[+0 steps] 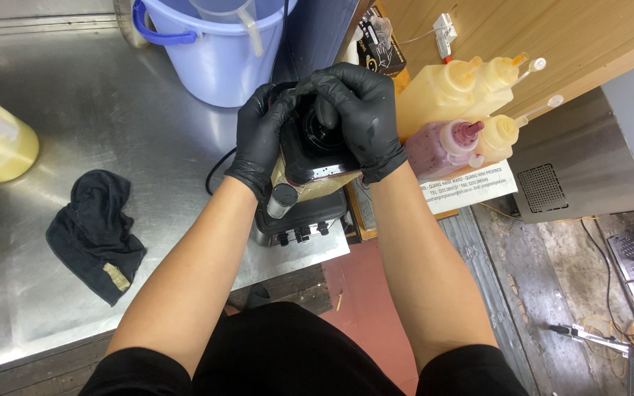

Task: Preparing a smoothie by blending ingredients and transferring the mixture between containers.

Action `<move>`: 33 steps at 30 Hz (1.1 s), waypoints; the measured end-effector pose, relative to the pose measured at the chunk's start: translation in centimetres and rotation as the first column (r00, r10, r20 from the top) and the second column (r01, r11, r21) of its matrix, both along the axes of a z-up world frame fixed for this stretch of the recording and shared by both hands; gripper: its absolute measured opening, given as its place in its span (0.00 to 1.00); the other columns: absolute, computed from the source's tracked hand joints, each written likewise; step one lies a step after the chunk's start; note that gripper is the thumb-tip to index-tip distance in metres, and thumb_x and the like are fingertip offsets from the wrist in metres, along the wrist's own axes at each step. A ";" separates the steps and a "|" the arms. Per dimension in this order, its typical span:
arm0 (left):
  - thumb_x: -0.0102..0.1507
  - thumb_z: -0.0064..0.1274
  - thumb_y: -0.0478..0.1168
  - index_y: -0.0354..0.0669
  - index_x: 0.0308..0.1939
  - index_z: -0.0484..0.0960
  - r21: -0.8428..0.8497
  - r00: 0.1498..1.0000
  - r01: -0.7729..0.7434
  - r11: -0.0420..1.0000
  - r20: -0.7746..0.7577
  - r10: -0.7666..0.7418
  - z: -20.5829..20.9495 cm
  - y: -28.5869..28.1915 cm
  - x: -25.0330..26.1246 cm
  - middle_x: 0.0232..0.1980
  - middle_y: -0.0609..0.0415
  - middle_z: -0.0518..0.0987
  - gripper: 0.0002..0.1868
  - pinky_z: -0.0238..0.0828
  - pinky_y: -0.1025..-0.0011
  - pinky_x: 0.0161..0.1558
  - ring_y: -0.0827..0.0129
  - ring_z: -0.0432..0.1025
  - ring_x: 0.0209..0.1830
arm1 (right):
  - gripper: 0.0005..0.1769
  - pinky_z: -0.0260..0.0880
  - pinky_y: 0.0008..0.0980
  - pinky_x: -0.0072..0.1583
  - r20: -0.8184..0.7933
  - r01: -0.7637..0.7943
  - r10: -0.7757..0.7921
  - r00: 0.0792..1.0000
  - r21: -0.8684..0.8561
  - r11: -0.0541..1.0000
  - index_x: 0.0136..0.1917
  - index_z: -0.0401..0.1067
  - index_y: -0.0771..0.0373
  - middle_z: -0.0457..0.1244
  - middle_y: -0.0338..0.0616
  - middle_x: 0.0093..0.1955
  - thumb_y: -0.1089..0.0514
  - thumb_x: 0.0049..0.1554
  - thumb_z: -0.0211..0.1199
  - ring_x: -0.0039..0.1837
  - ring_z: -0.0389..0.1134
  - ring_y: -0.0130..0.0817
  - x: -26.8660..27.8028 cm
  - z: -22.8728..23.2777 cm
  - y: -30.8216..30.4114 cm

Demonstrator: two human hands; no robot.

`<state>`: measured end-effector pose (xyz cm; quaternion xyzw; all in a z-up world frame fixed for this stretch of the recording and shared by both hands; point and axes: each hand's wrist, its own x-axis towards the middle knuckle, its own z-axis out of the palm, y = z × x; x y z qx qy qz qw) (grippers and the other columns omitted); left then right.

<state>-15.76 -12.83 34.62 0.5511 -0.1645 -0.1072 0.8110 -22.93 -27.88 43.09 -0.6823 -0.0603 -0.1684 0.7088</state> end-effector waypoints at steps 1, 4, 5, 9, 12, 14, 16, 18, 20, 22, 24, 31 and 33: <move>0.67 0.53 0.38 0.38 0.53 0.83 -0.004 1.000 0.001 1.000 0.008 -0.001 0.0 0.0 0.0 0.47 0.55 0.83 0.13 0.73 0.74 0.54 0.72 0.75 0.48 | 0.09 0.61 0.25 0.39 -0.005 -0.002 0.002 1.000 -0.008 1.000 0.47 0.78 0.72 0.63 0.39 0.30 0.64 0.65 0.60 0.32 0.59 0.24 0.0 0.0 0.0; 0.67 0.53 0.39 0.38 0.53 0.83 0.003 1.000 -0.010 1.000 0.029 0.010 -0.1 0.0 0.0 0.48 0.55 0.83 0.13 0.73 0.74 0.54 0.72 0.75 0.48 | 0.08 0.60 0.24 0.38 -0.011 0.007 -0.008 1.000 -0.022 1.000 0.48 0.78 0.71 0.62 0.38 0.30 0.64 0.65 0.61 0.32 0.59 0.23 0.0 -0.1 0.0; 0.67 0.53 0.39 0.38 0.53 0.83 0.014 0.999 -0.021 1.000 0.043 0.020 -0.1 0.0 0.0 0.48 0.54 0.83 0.13 0.72 0.74 0.55 0.72 0.75 0.49 | 0.08 0.60 0.24 0.38 -0.010 0.019 -0.019 1.000 -0.028 0.999 0.47 0.78 0.71 0.63 0.38 0.30 0.64 0.65 0.61 0.32 0.59 0.22 0.0 -0.1 0.1; 0.67 0.53 0.39 0.39 0.53 0.83 -0.005 1.000 -0.004 1.000 -0.006 0.004 0.6 0.0 -0.3 0.48 0.55 0.83 0.13 0.73 0.74 0.54 0.73 0.76 0.48 | 0.08 0.62 0.24 0.39 0.002 -0.004 0.004 1.000 -0.032 0.999 0.49 0.79 0.71 0.63 0.38 0.31 0.65 0.65 0.60 0.33 0.60 0.22 0.0 0.0 0.0; 0.68 0.53 0.40 0.38 0.52 0.83 0.007 1.000 -0.016 1.000 -0.014 0.016 0.0 -0.1 -0.1 0.46 0.55 0.83 0.12 0.72 0.74 0.53 0.73 0.75 0.47 | 0.08 0.61 0.24 0.39 -0.016 -0.004 0.003 1.000 -0.020 1.000 0.48 0.79 0.71 0.62 0.37 0.30 0.65 0.65 0.60 0.32 0.59 0.22 0.1 -0.1 0.0; 0.68 0.53 0.40 0.38 0.52 0.83 0.016 1.000 -0.012 1.000 0.015 0.012 -0.4 -0.1 0.2 0.46 0.56 0.82 0.12 0.72 0.74 0.53 0.73 0.75 0.47 | 0.08 0.61 0.24 0.39 0.001 -0.002 0.002 1.000 -0.051 0.999 0.49 0.78 0.72 0.63 0.38 0.31 0.65 0.65 0.60 0.33 0.60 0.22 0.2 -0.3 -0.2; 0.67 0.53 0.40 0.38 0.52 0.83 0.004 1.000 -0.008 1.000 0.011 0.008 -0.4 -0.2 0.3 0.46 0.56 0.83 0.12 0.73 0.74 0.53 0.73 0.75 0.47 | 0.08 0.61 0.24 0.39 -0.005 -0.003 0.003 1.000 -0.035 0.999 0.49 0.78 0.71 0.63 0.38 0.31 0.65 0.65 0.60 0.33 0.60 0.22 0.2 -0.3 -0.2; 0.67 0.53 0.40 0.39 0.52 0.83 -0.008 1.000 -0.006 1.000 0.006 0.006 -0.1 -0.1 0.1 0.46 0.56 0.83 0.13 0.73 0.74 0.53 0.73 0.75 0.47 | 0.08 0.60 0.24 0.39 -0.012 -0.007 0.007 1.000 -0.019 1.000 0.48 0.78 0.71 0.63 0.38 0.31 0.65 0.65 0.61 0.33 0.59 0.22 0.2 -0.3 -0.1; 0.67 0.52 0.40 0.39 0.52 0.83 0.029 1.000 0.001 1.000 -0.030 0.000 0.6 0.0 -0.2 0.46 0.56 0.83 0.12 0.73 0.74 0.53 0.73 0.76 0.47 | 0.08 0.61 0.24 0.39 -0.015 -0.014 0.014 1.000 -0.027 1.000 0.48 0.78 0.71 0.62 0.37 0.30 0.65 0.65 0.61 0.33 0.59 0.22 0.1 -0.1 -0.1; 0.68 0.52 0.39 0.39 0.52 0.83 0.029 1.000 -0.005 1.000 -0.022 0.005 0.4 -0.1 -0.1 0.47 0.56 0.83 0.12 0.73 0.74 0.53 0.72 0.76 0.47 | 0.07 0.61 0.24 0.39 -0.018 -0.016 0.015 1.000 -0.021 1.000 0.48 0.78 0.71 0.63 0.38 0.30 0.65 0.64 0.61 0.32 0.60 0.23 0.3 -0.3 -0.2; 0.68 0.52 0.39 0.39 0.53 0.83 0.030 1.000 -0.011 0.999 -0.014 0.011 0.3 -0.1 0.0 0.48 0.55 0.83 0.12 0.73 0.74 0.54 0.72 0.75 0.48 | 0.07 0.62 0.24 0.39 -0.020 -0.018 0.018 1.000 -0.015 1.000 0.48 0.78 0.71 0.63 0.38 0.30 0.65 0.64 0.61 0.32 0.60 0.23 0.3 -0.4 -0.2; 0.67 0.52 0.38 0.38 0.54 0.82 0.001 1.000 0.005 1.000 -0.008 -0.005 -0.1 -0.1 0.2 0.50 0.54 0.83 0.14 0.73 0.73 0.55 0.71 0.76 0.49 | 0.08 0.61 0.24 0.39 -0.024 -0.013 0.012 1.000 -0.021 1.000 0.48 0.78 0.71 0.63 0.38 0.31 0.65 0.65 0.60 0.33 0.60 0.23 0.3 -0.4 -0.2; 0.66 0.53 0.38 0.38 0.54 0.82 0.016 0.999 -0.003 1.000 -0.035 0.004 0.0 -0.1 0.1 0.49 0.53 0.83 0.14 0.73 0.73 0.54 0.71 0.76 0.49 | 0.08 0.61 0.24 0.39 -0.017 -0.014 0.014 1.000 -0.025 1.000 0.49 0.78 0.71 0.63 0.38 0.31 0.65 0.65 0.60 0.33 0.60 0.22 0.1 -0.1 -0.1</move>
